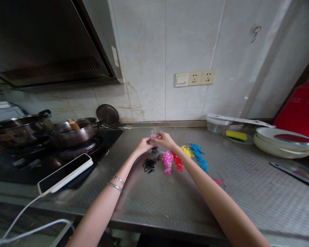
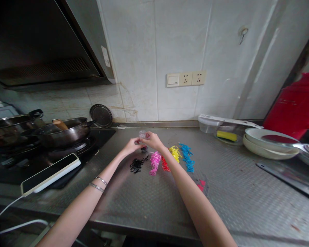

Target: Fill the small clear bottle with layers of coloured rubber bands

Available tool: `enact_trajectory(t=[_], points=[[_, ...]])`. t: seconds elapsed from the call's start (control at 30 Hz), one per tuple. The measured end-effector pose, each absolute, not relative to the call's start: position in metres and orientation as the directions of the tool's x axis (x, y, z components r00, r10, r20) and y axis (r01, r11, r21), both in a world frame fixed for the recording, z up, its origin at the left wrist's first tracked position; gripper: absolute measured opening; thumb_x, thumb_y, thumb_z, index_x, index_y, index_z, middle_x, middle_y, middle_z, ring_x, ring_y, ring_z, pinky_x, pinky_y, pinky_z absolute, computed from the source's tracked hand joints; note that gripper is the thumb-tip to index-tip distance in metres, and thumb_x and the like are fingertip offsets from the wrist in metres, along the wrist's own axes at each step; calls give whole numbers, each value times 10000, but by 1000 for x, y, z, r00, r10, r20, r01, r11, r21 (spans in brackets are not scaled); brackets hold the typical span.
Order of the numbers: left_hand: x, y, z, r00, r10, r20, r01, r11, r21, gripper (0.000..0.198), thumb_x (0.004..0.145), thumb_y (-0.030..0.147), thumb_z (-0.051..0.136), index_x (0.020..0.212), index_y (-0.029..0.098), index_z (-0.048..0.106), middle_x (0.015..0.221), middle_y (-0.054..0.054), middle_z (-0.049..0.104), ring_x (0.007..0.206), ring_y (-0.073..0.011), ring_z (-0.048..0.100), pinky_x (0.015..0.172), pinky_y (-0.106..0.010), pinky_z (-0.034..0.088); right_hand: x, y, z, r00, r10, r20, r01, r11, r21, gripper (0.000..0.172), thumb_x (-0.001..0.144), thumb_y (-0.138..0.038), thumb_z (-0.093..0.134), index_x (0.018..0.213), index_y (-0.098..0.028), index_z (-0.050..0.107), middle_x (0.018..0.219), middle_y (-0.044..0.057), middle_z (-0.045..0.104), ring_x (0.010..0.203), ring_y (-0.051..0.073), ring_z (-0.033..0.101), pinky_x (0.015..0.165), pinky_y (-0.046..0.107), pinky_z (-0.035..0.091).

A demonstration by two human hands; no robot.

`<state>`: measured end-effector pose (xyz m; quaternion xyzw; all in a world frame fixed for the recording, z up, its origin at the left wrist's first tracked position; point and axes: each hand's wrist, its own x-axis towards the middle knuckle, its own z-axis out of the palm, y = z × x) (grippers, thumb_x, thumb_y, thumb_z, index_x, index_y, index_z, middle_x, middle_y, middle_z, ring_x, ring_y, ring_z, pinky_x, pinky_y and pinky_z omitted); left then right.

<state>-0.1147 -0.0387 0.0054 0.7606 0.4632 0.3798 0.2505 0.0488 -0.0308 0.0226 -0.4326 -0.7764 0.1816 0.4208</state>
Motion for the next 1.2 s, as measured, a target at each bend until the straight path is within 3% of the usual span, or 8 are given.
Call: enact_trajectory(t=[0.17,0.33,0.43,0.6,0.73,0.93,1.2], points=[[-121,-44,11,290,911,292,525,-406,748,342,590,274,690,874,94,628,776,-42,627,724,-146,518,667,-250,397,47,-37,27,-336,808,485,523,588,-617,407,647,-450,606,891,-123,608,765,41,631,659,124,536,581,215,382],[-123,-45,11,328,900,286,464,-417,782,366,588,237,690,916,89,623,824,-52,638,748,-143,530,691,-250,401,50,-41,37,-385,818,429,515,575,-635,406,630,-426,627,907,-128,627,766,38,637,643,116,539,557,206,389],[-124,-45,11,350,893,283,452,-426,784,393,607,256,683,952,80,619,863,-69,645,745,-143,535,703,-259,405,60,-39,46,-461,830,312,523,539,-661,349,624,-367,634,901,-156,650,755,25,651,593,110,544,509,201,397],[-127,-44,12,361,900,245,448,-397,801,390,581,255,704,922,82,630,852,-70,655,765,-155,552,737,-280,413,73,-46,53,-538,840,64,630,452,-631,133,614,-169,580,692,-161,688,563,9,633,483,108,536,455,205,400],[-129,-41,12,354,918,176,399,-319,860,381,549,228,722,887,79,629,870,-89,660,809,-178,574,758,-303,425,59,-71,46,-615,780,111,630,572,-526,171,564,-101,595,665,-189,701,602,3,656,555,125,570,517,204,407],[-128,-49,19,372,913,169,386,-317,866,382,575,188,704,934,86,618,905,-91,660,820,-166,584,756,-290,437,33,-106,29,-718,671,187,591,729,-346,265,623,-336,633,849,-214,698,799,39,679,668,164,587,573,233,409],[-127,-54,21,371,910,185,396,-335,855,308,593,156,688,886,80,631,856,-81,663,743,-136,582,714,-259,437,23,-113,8,-757,621,203,603,784,-150,160,703,-259,571,774,-166,679,779,82,663,695,167,586,623,235,398]])
